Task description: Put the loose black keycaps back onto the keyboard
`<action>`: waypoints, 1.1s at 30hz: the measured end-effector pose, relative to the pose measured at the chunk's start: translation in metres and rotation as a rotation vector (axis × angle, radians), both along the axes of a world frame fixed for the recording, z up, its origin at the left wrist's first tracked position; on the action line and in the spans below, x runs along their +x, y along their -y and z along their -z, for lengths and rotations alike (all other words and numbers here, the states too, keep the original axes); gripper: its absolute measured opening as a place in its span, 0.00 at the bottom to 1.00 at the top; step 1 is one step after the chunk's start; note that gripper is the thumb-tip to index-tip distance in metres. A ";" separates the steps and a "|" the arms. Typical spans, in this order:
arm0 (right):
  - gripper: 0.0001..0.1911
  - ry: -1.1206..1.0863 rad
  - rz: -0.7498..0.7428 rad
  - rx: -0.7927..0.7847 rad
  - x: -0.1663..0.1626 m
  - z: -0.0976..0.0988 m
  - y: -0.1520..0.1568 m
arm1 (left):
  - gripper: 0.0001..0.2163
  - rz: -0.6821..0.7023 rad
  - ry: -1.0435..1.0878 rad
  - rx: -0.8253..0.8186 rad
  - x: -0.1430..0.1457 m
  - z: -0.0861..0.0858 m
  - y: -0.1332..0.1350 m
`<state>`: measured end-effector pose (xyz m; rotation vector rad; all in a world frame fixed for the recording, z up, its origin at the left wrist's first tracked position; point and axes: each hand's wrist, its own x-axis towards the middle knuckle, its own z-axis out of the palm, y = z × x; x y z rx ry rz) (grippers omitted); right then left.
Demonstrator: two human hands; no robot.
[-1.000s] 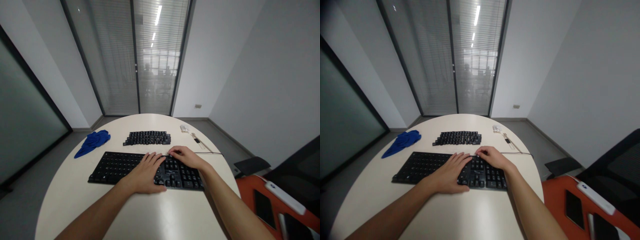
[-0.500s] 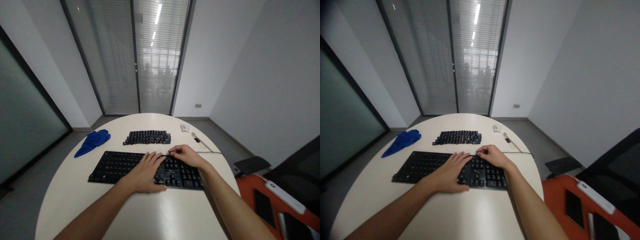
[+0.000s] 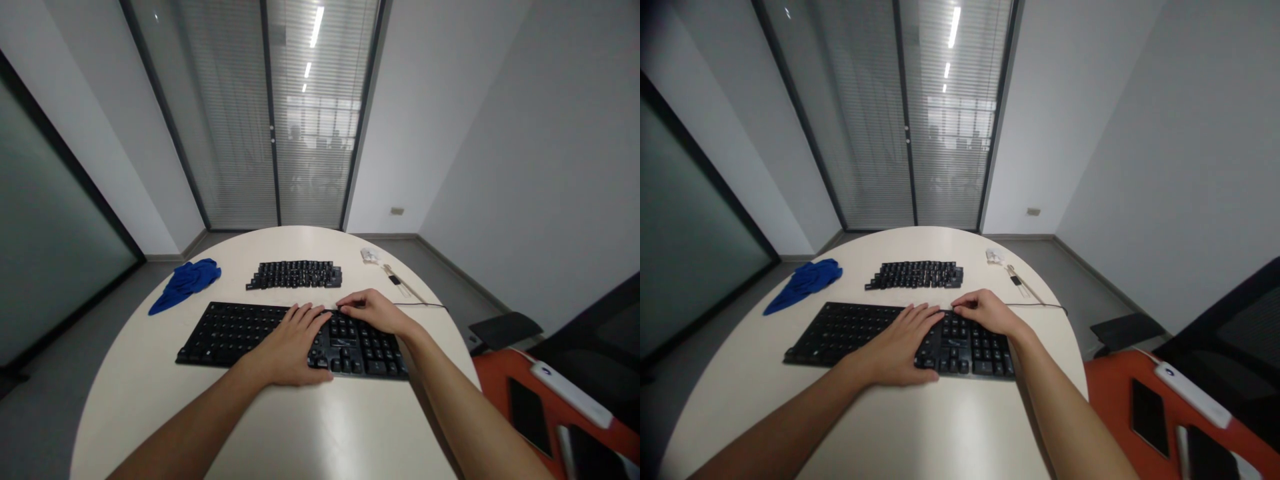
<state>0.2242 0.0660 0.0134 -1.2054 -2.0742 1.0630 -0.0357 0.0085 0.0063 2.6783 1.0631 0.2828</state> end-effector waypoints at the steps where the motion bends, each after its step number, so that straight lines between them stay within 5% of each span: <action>1: 0.21 -0.003 0.004 -0.006 0.000 0.000 0.000 | 0.48 -0.001 -0.002 0.002 0.000 0.001 0.000; 23: 0.17 0.029 -0.031 0.078 -0.002 0.000 0.000 | 0.48 -0.002 -0.001 0.000 0.000 -0.001 0.001; 33: 0.22 0.012 0.017 -0.093 -0.002 0.005 -0.004 | 0.47 -0.010 -0.013 -0.004 0.002 -0.003 0.002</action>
